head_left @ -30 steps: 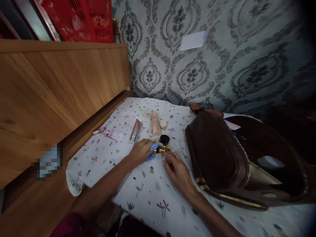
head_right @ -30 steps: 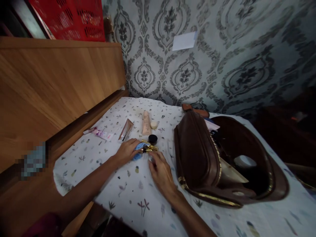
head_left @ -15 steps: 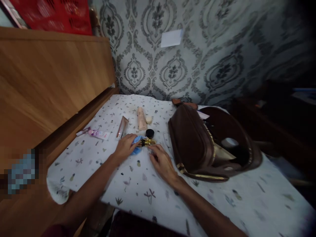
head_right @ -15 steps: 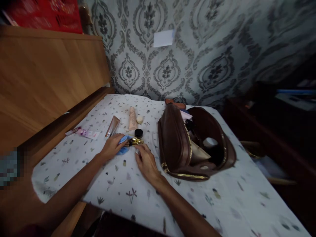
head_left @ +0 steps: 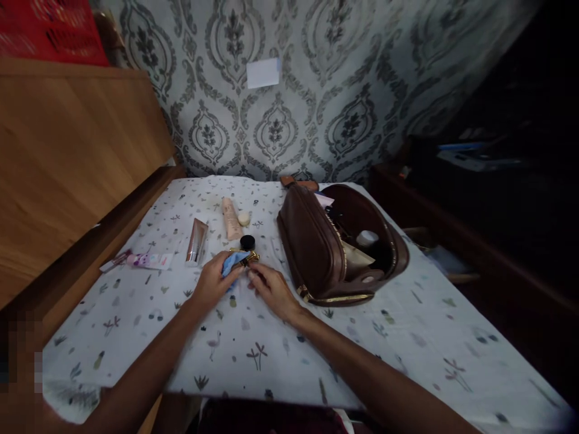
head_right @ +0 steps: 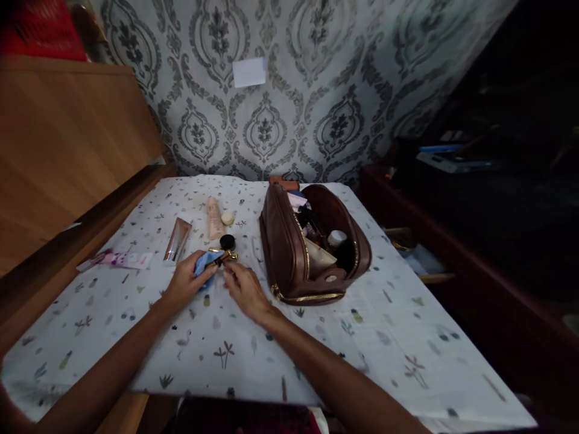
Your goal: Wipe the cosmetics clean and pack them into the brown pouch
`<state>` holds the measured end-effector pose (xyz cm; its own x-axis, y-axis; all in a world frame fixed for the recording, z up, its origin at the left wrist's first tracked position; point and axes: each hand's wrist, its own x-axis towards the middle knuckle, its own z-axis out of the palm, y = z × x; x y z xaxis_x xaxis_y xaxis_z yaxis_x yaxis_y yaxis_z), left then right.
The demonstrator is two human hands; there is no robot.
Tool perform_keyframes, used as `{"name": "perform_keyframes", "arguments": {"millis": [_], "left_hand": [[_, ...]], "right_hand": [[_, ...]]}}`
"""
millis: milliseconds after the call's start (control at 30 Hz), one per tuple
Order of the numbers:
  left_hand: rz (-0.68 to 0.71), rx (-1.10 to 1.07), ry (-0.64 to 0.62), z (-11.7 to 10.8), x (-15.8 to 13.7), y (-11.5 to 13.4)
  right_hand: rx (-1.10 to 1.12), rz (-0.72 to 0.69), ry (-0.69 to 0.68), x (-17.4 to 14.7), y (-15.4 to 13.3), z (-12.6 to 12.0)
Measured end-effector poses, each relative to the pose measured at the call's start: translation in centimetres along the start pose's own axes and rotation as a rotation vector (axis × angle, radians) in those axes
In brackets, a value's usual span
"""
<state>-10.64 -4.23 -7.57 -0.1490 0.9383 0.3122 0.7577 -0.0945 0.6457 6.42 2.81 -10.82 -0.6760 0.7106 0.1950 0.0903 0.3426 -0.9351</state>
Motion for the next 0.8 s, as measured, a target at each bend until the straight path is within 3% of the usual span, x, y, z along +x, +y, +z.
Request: {"name": "perform_keyframes", "arguments": {"millis": [333,667,800], "left_hand": [[0.128,-0.093,0.013,1.0,-0.3,1.0],[-0.148,-0.252,0.133,0.6,-0.3,0.4],[0.023,-0.172,0.124,0.7,-0.4,0.4]], "right_hand": [[0.442,0.013,-0.017,0.6,0.9,0.7],[0.553,0.042,-0.006,0.6,-0.2,-0.1],[0.633,0.060,0.019,0.6,-0.1,0.2]]}}
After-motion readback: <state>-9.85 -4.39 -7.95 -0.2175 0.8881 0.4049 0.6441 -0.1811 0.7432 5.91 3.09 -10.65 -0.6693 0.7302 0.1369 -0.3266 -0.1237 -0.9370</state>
